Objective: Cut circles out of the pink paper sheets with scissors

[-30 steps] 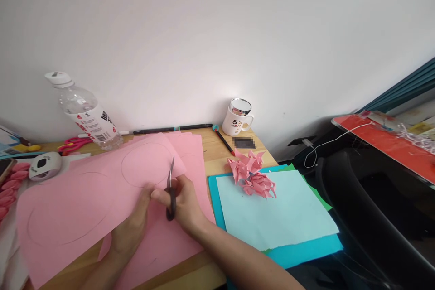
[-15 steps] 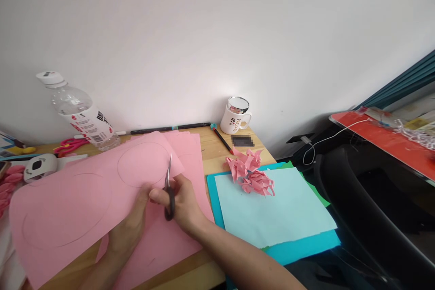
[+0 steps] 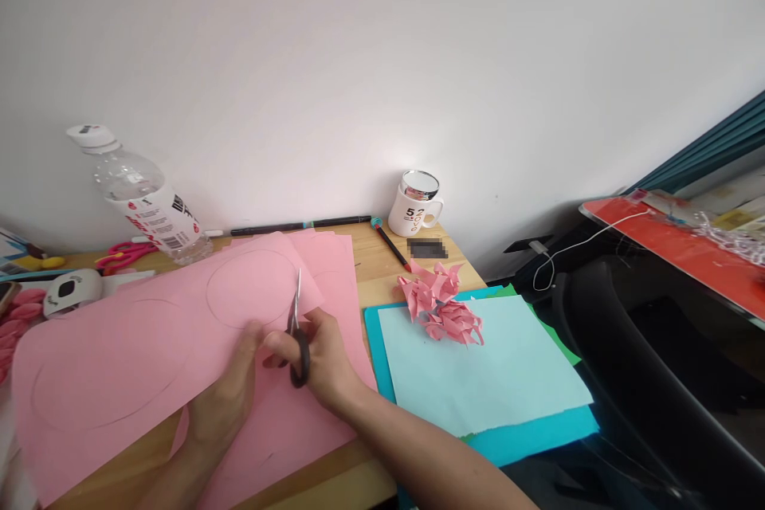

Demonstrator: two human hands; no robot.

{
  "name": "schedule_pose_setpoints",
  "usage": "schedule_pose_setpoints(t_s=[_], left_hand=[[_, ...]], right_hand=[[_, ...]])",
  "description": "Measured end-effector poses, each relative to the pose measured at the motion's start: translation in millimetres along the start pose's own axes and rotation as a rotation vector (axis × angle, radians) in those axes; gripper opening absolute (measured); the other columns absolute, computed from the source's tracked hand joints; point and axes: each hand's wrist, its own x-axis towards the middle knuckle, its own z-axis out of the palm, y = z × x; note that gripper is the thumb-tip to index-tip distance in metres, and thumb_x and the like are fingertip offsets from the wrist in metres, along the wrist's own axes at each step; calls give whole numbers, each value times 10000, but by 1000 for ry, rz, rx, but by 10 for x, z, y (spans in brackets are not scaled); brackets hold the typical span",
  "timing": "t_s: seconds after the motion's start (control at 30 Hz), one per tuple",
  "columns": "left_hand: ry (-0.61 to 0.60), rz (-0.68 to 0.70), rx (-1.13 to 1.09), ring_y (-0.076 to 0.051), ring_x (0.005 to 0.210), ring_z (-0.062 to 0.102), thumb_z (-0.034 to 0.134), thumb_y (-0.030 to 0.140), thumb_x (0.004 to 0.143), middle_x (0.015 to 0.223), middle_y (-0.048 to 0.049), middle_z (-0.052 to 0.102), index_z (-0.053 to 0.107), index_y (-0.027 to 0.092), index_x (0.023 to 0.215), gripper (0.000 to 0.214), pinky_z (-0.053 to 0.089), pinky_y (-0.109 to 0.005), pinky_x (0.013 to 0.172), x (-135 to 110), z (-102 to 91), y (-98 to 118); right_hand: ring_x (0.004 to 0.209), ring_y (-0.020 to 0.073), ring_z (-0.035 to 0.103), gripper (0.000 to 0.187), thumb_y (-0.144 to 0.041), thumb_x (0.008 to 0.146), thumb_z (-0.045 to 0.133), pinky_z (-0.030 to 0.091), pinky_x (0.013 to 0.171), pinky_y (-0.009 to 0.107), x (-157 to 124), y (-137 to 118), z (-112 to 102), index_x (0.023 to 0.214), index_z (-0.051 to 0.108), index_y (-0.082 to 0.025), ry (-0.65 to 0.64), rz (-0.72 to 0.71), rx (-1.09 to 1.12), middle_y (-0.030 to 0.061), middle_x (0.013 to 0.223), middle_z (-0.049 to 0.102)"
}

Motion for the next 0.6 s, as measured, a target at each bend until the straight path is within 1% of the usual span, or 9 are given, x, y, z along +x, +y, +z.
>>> schedule_pose_setpoints(t_s=[0.1,0.23,0.3,0.37,0.43,0.47,0.53,0.6], left_hand=[[-46,-41,-31,-135,511,575,495,457,853,502,23,589,608,237,521,414,553,-260,634,-3,9,26],[-6,-54,-22,-123,430,531,545,469,815,438,36,535,511,237,441,441,518,-249,485,-18,25,11],[19,-43,0,-124,411,524,572,445,804,431,39,523,502,233,450,419,511,-258,469,-20,29,-11],[96,9,52,-147,500,597,599,415,797,515,23,592,580,220,550,315,551,-278,567,-17,28,-33],[192,93,124,-190,675,669,634,412,772,673,-12,678,653,203,712,219,574,-325,722,-11,24,-47],[222,125,156,-210,759,683,645,418,761,752,-30,703,671,195,792,226,569,-352,786,-7,20,-50],[209,153,186,-230,838,686,636,438,763,827,-49,721,681,188,880,279,557,-386,850,1,12,-51],[193,154,198,-239,862,685,621,462,766,858,-58,726,688,184,916,323,550,-401,874,5,4,-54]], right_hand=[[513,138,558,339,-432,691,718,442,526,263,-13,42,27,648,520,-160,2,17,23,-17,534,549],[497,133,520,361,-435,662,742,419,512,259,-36,75,79,664,496,-170,0,38,44,-26,518,524],[505,125,492,380,-442,650,750,404,514,254,-41,61,85,663,482,-174,1,49,49,-32,519,502],[517,108,442,406,-441,631,767,366,502,239,-37,36,67,630,460,-176,6,47,29,-38,526,463],[513,84,360,426,-438,626,776,300,477,224,-28,14,32,593,444,-173,-1,22,-5,-51,529,398],[512,78,329,429,-443,630,775,276,470,223,-23,8,13,585,447,-170,-10,6,-20,-54,530,375],[511,80,320,424,-471,637,767,268,469,226,-14,9,-18,600,475,-166,-18,-19,-39,-53,530,372],[517,97,368,423,-508,635,760,297,475,232,-9,20,-31,648,513,-164,-13,-28,-46,-41,535,418]])
